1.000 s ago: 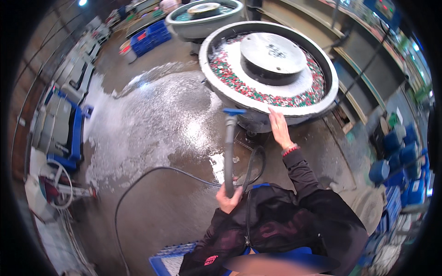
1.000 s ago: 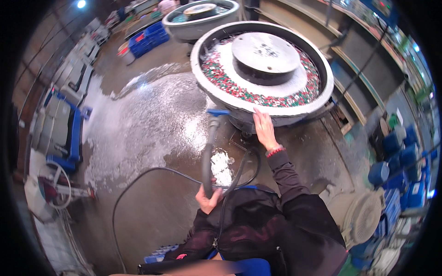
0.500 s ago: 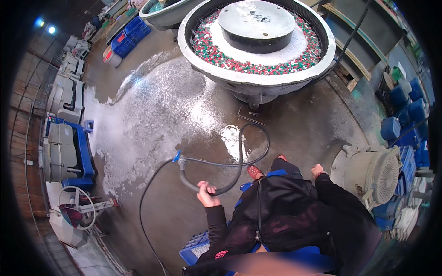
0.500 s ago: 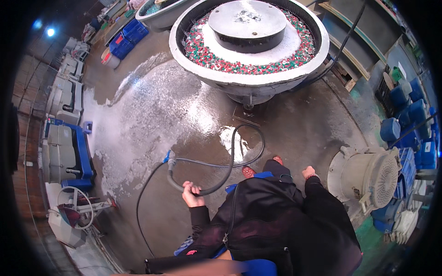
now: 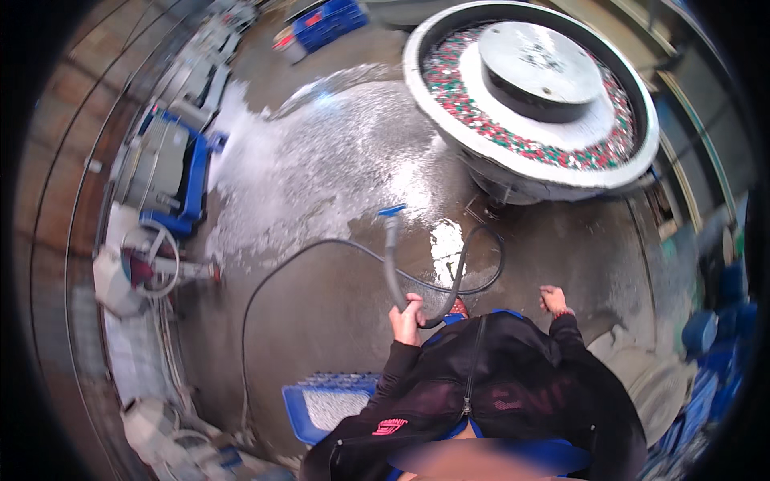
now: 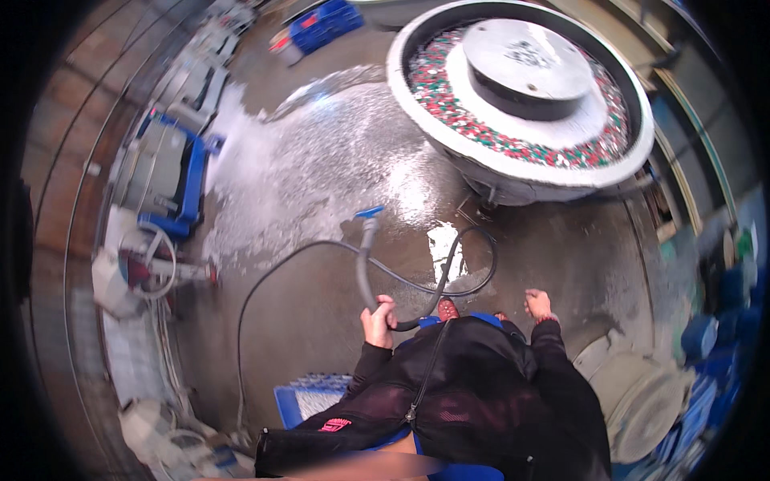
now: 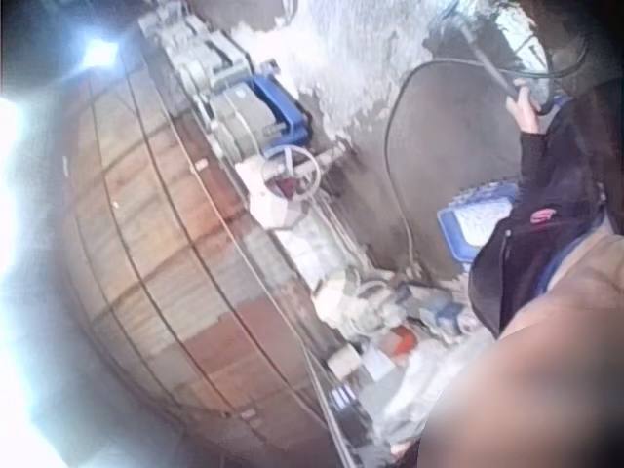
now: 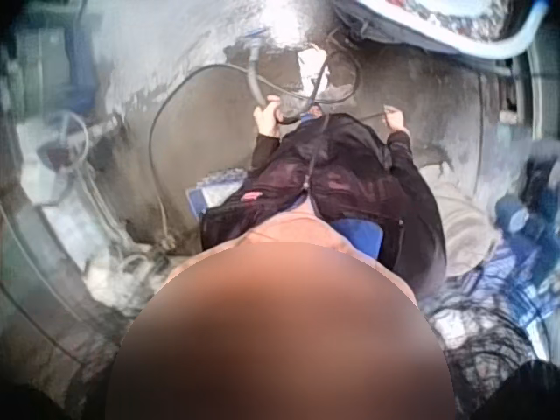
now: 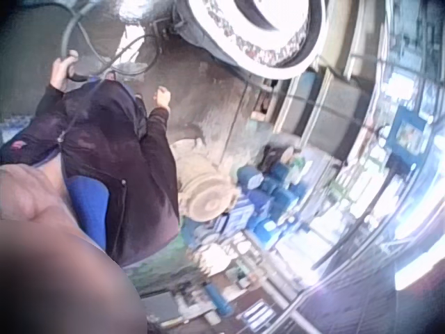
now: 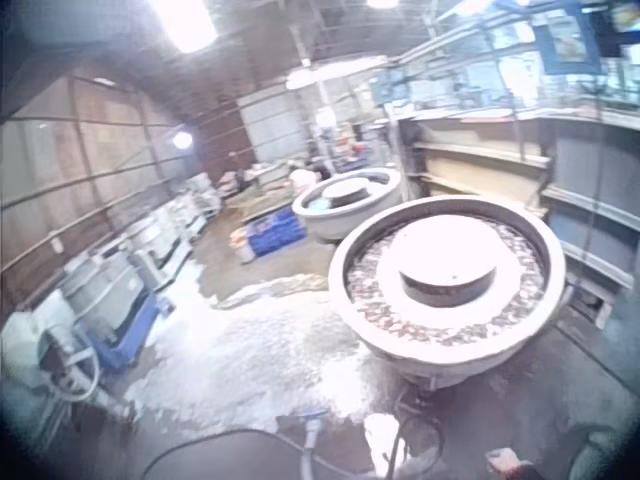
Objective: The person uses a hose to spray water into a rotating drum filled with colorful plastic pellets, then rinses the floor. They later scoop a white granular substance from a container and add it to the drum.
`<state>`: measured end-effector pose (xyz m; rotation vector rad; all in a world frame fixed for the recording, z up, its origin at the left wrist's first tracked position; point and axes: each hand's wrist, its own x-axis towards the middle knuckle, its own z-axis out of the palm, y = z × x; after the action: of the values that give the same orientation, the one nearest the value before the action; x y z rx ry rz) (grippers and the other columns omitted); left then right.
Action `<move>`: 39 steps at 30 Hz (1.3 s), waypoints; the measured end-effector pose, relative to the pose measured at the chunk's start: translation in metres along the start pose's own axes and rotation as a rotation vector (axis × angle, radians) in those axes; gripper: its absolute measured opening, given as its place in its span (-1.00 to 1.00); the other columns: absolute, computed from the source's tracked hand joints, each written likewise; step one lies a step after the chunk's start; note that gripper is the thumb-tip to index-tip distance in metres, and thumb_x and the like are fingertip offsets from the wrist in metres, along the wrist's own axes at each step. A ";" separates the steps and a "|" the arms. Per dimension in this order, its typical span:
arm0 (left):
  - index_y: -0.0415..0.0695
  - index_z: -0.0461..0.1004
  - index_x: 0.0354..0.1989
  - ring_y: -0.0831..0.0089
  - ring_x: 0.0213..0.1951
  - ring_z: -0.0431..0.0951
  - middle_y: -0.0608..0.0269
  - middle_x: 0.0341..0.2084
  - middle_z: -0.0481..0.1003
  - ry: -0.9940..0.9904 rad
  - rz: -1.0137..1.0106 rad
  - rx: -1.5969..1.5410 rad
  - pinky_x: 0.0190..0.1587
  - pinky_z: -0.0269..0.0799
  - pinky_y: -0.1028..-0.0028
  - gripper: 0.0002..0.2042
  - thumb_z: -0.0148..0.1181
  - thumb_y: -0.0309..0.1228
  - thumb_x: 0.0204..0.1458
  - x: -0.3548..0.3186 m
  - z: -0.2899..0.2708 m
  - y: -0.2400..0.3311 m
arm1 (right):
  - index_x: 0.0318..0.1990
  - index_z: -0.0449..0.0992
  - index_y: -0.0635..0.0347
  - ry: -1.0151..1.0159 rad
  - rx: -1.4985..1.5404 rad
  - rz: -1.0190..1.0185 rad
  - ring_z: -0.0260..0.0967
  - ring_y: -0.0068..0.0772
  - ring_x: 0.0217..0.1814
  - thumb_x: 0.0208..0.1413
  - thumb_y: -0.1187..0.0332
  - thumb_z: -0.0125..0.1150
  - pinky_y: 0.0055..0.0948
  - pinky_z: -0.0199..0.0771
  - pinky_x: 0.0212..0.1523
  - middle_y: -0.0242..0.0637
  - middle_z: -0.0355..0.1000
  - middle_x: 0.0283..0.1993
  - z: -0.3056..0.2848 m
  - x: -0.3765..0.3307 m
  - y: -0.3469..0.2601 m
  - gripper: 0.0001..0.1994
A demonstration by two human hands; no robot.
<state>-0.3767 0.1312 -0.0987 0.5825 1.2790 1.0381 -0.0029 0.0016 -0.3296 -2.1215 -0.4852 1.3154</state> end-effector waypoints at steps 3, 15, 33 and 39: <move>-0.19 0.38 -0.44 0.64 -0.79 0.14 0.43 -0.81 0.20 -0.040 -0.029 -0.032 -0.71 0.05 0.59 -0.95 0.04 -0.59 -0.11 -0.012 0.019 -0.014 | -0.07 0.46 0.13 -0.014 0.068 0.094 0.27 -0.54 -0.72 0.06 0.33 -0.01 -0.52 0.24 -0.76 -0.34 0.39 -0.60 -0.026 0.002 0.032 -0.72; -0.19 0.38 -0.44 0.66 -0.80 0.12 0.45 -0.80 0.19 0.090 0.044 -0.063 -0.72 0.06 0.61 -0.95 0.03 -0.57 -0.11 -0.055 0.071 -0.043 | -0.06 0.39 0.12 -0.065 -0.069 0.323 0.29 -0.49 -0.73 0.03 0.41 -0.07 -0.43 0.26 -0.75 -0.34 0.38 -0.59 -0.144 -0.022 0.117 -0.71; -0.20 0.38 -0.45 0.67 -0.81 0.10 0.45 -0.82 0.18 0.035 0.016 -0.018 -0.73 0.03 0.61 -0.95 0.03 -0.60 -0.11 -0.134 0.121 -0.089 | -0.06 0.42 0.13 -0.065 0.118 0.237 0.27 -0.54 -0.70 0.08 0.37 -0.07 -0.52 0.30 -0.75 -0.36 0.38 -0.55 -0.174 -0.006 0.130 -0.73; -0.21 0.38 -0.45 0.67 -0.81 0.10 0.46 -0.82 0.19 0.036 0.027 -0.020 -0.73 0.04 0.61 -0.95 0.03 -0.59 -0.11 -0.138 0.128 -0.099 | -0.09 0.44 0.10 -0.062 -0.057 0.300 0.26 -0.50 -0.71 0.05 0.40 -0.08 -0.46 0.30 -0.74 -0.33 0.38 -0.57 -0.196 -0.039 0.184 -0.73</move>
<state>-0.2191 -0.0109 -0.0835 0.5696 1.2938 1.0865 0.1549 -0.2172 -0.3571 -2.2716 -0.2375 1.5514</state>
